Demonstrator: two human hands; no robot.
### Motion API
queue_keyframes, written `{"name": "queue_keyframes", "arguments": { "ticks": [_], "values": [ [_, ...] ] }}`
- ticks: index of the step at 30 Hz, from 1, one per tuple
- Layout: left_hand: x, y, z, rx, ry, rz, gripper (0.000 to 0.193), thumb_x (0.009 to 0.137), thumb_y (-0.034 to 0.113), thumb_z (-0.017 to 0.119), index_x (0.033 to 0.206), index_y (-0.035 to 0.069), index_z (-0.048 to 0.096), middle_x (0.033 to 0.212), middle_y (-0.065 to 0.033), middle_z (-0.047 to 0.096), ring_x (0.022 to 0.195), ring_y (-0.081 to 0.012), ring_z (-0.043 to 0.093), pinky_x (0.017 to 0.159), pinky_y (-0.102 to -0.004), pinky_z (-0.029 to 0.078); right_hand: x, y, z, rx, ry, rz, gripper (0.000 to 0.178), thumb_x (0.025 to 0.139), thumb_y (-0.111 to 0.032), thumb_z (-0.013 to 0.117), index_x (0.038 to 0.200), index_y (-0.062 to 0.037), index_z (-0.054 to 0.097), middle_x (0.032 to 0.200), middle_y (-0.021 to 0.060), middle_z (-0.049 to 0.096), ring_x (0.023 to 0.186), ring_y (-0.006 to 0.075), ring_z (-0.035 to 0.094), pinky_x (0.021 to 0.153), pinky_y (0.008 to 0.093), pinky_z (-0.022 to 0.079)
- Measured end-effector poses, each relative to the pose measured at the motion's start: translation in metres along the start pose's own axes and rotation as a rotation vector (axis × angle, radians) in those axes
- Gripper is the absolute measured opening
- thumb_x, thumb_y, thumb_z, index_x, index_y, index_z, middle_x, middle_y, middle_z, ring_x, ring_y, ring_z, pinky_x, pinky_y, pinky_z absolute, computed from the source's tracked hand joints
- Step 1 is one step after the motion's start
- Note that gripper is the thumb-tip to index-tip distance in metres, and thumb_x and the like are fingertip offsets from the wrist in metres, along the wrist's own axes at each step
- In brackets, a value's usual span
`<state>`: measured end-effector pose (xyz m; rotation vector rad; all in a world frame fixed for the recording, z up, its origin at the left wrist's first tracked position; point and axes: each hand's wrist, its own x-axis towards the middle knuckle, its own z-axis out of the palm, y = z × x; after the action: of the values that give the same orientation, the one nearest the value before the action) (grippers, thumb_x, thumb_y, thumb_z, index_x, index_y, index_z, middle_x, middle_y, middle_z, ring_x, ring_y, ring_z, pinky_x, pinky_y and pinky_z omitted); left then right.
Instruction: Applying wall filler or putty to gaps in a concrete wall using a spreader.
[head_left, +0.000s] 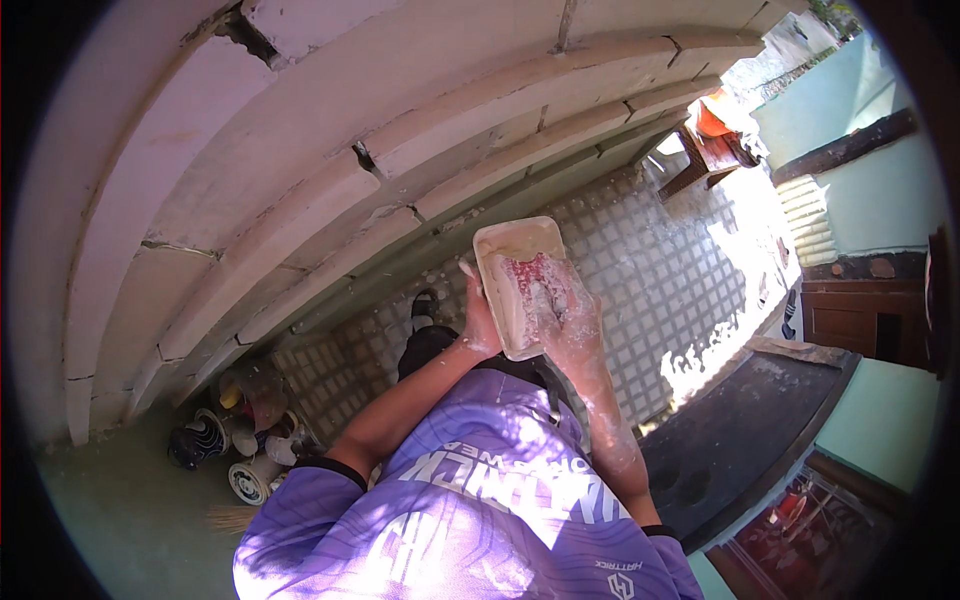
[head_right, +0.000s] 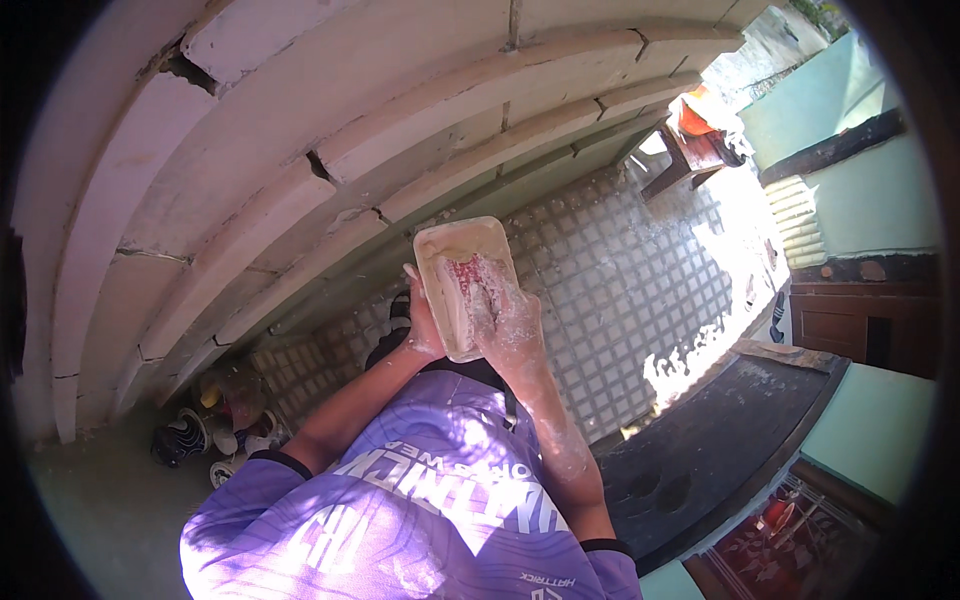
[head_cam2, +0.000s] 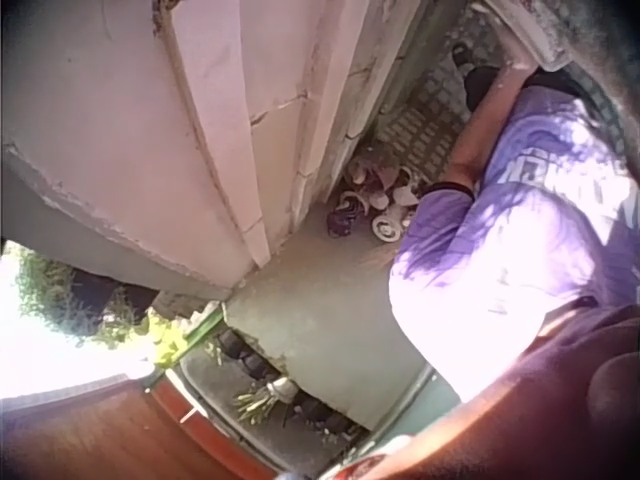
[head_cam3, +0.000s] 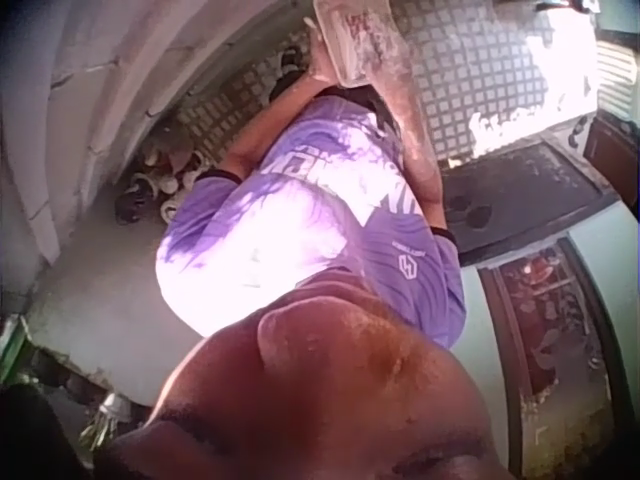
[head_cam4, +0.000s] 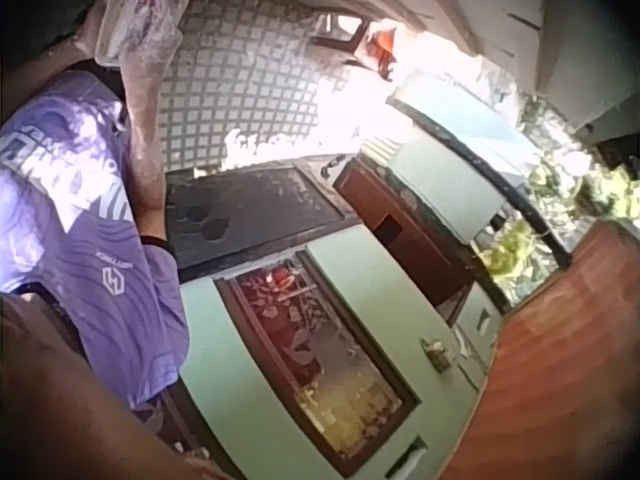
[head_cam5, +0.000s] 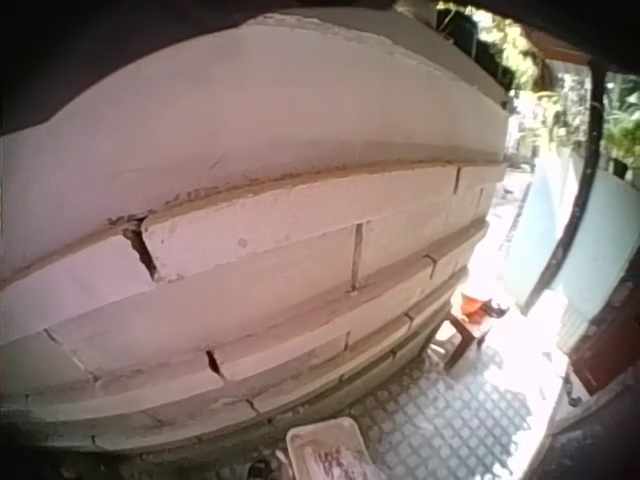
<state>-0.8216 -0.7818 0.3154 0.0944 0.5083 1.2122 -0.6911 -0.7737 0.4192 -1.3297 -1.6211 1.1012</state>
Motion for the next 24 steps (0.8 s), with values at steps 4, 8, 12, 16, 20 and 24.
{"name": "queue_keyframes", "arguments": {
  "ticks": [4,8,12,16,20,24],
  "values": [
    [0.005,-0.005,-0.008,0.009,0.036,0.026,0.091,0.087,0.078,0.024,0.146,0.009,0.033,0.141,-0.013,0.047,0.128,-0.0305,0.048,0.109,-0.0463,0.039,-0.002,0.006,0.007,0.154,0.006,0.045,0.034,0.087,0.0,0.057,0.121,0.0053,0.055,0.104,0.0131,0.067,0.098,0.0153,0.063,0.086,0.0305,0.05],
    [0.009,-0.003,-0.013,0.063,0.068,0.027,0.09,0.089,0.077,0.022,0.146,0.008,0.033,0.14,-0.0126,0.048,0.127,-0.0301,0.049,0.109,-0.0449,0.04,0.008,0.031,0.011,0.203,0.002,0.059,0.038,0.087,0.001,0.058,0.124,0.0041,0.054,0.111,0.0088,0.063,0.104,0.0149,0.059,0.092,0.0302,0.047],
    [0.015,0.002,-0.017,0.052,0.034,-0.04,0.092,0.088,0.078,0.023,0.147,0.009,0.031,0.143,-0.0121,0.045,0.128,-0.0301,0.047,0.11,-0.0454,0.037,0.014,0.064,0.008,0.377,0.017,0.139,0.043,0.087,0.001,0.06,0.129,0.0011,0.05,0.117,0.0064,0.06,0.107,0.0141,0.057,0.092,0.0302,0.048],
    [0.007,0.016,-0.022,0.08,0.066,-0.057,0.094,0.085,0.081,0.025,0.148,0.012,0.03,0.147,-0.0107,0.04,0.134,-0.0309,0.042,0.112,-0.0476,0.033,0.012,0.079,0.02,0.837,0.071,0.22,0.044,0.088,0.0,0.061,0.131,-0.0006,0.049,0.119,0.0064,0.06,0.108,0.0145,0.058,0.093,0.0307,0.049],
    [-0.003,0.03,-0.048,0.051,0.125,-0.098,0.091,0.086,0.079,0.026,0.15,0.014,0.028,0.148,-0.0114,0.039,0.134,-0.0324,0.041,0.111,-0.0498,0.034,0.012,0.081,0.025,1.116,0.109,0.324,0.045,0.091,-0.004,0.062,0.134,-0.0029,0.048,0.12,0.0051,0.06,0.109,0.0145,0.058,0.094,0.031,0.049],
    [-0.008,0.045,-0.077,0.316,0.273,-0.075,0.091,0.087,0.078,0.027,0.15,0.013,0.028,0.149,-0.012,0.038,0.134,-0.0336,0.041,0.111,-0.0521,0.034,0.021,0.115,0.037,1.228,0.236,0.388,0.042,0.092,-0.007,0.062,0.133,-0.0046,0.048,0.118,0.0033,0.06,0.109,0.0126,0.058,0.094,0.0306,0.049]
  ]
}}
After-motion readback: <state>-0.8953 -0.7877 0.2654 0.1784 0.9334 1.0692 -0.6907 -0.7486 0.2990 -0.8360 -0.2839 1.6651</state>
